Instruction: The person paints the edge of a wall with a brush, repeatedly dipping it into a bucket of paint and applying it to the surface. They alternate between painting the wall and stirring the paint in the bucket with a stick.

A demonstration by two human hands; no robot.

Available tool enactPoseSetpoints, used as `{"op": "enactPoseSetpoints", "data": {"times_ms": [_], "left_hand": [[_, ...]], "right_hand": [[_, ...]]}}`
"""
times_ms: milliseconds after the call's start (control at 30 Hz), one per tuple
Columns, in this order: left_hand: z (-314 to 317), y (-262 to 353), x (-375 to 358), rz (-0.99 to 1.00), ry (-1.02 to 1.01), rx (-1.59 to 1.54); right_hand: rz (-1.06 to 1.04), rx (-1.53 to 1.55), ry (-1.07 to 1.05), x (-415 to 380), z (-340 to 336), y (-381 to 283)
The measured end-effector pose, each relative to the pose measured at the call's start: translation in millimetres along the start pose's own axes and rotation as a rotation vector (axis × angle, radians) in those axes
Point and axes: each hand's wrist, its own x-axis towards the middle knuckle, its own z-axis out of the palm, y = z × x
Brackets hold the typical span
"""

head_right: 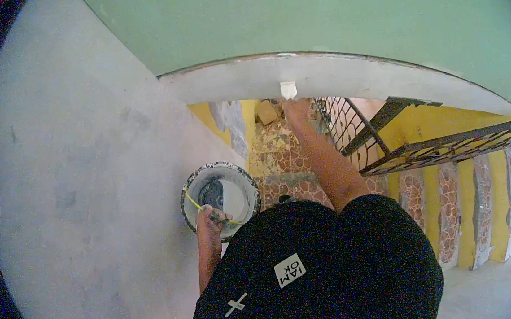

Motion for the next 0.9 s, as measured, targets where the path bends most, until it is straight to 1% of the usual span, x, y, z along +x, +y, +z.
{"op": "enactPoseSetpoints", "data": {"times_ms": [33, 100, 133, 167, 233, 267, 300, 333, 367, 400, 433, 467, 500, 533, 567, 600, 633, 700, 733, 800, 833, 867, 900], "left_hand": [[-1, 1, 1, 0.006, -0.016, -0.006], [-5, 2, 1, -0.043, -0.028, -0.062], [-6, 2, 1, -0.074, -0.035, -0.084], [-10, 1, 1, -0.079, -0.057, -0.081], [-15, -2, -1, 0.001, -0.05, -0.08], [-12, 3, -7, 0.002, -0.028, -0.056], [-13, 5, -8, -0.005, -0.042, -0.05], [-15, 6, -9, -0.034, -0.034, -0.062], [-14, 6, -11, -0.064, -0.024, -0.071], [-8, 12, -18, -0.049, -0.03, -0.022], [-17, 7, -16, -0.054, -0.048, -0.008], [-35, -3, -10, -0.068, -0.031, -0.057], [-36, -12, 2, -0.074, -0.034, -0.114], [-29, -10, 6, -0.07, -0.085, -0.108], [-26, -3, -2, -0.098, -0.06, -0.05], [-15, 1, -9, -0.121, -0.018, 0.01], [-9, 5, -9, -0.123, -0.033, 0.014], [-5, 8, -11, -0.134, -0.032, 0.036], [-7, 6, -6, -0.132, -0.018, -0.001], [-20, 0, 9, -0.113, -0.037, 0.054], [-18, 0, 11, -0.113, 0.038, 0.081], [-14, 1, 9, -0.113, 0.121, 0.1], [-13, 6, 1, -0.086, 0.066, 0.109]], "right_hand": [[-0.014, 0.001, 0.012, -5, -5, -12], [-0.152, 0.141, 0.129, -38, -21, -58], [-0.186, 0.032, 0.003, -54, -40, -88], [-0.19, 0.029, 0.026, -62, -47, -106], [-0.487, 0.144, 0.073, -75, -49, -124], [-0.485, 0.138, 0.088, -71, -42, -123], [-0.393, 0.232, 0.053, -58, -29, -115], [-0.3, 0.326, 0.021, -45, -18, -99], [-0.295, 0.323, 0.04, -37, -11, -75], [-0.305, 0.029, 0.036, -27, -3, -46], [-0.307, -0.262, 0.032, -13, 10, -13], [-0.309, -0.26, 0.062, -5, 26, 29], [-0.369, -0.957, -0.241, 8, 40, 72], [-0.656, -0.844, 0.406, 22, 56, 130], [-0.567, -1.076, -0.049, 21, 41, 148], [-0.24, -0.769, -0.17, 13, 35, 159], [0.073, -0.45, -0.285, 2, 36, 173], [-0.488, -1.336, -0.663, -48, -41, 197], [-0.497, -1.337, -0.678, -71, -76, 221], [-0.377, -1.37, -0.538, -121, -132, 261], [-0.05, -1.211, -0.594, -135, -161, 288], [-0.108, -1.229, -0.664, -154, -183, 308], [0.038, -0.492, -0.484, -180, -200, 326]]}}
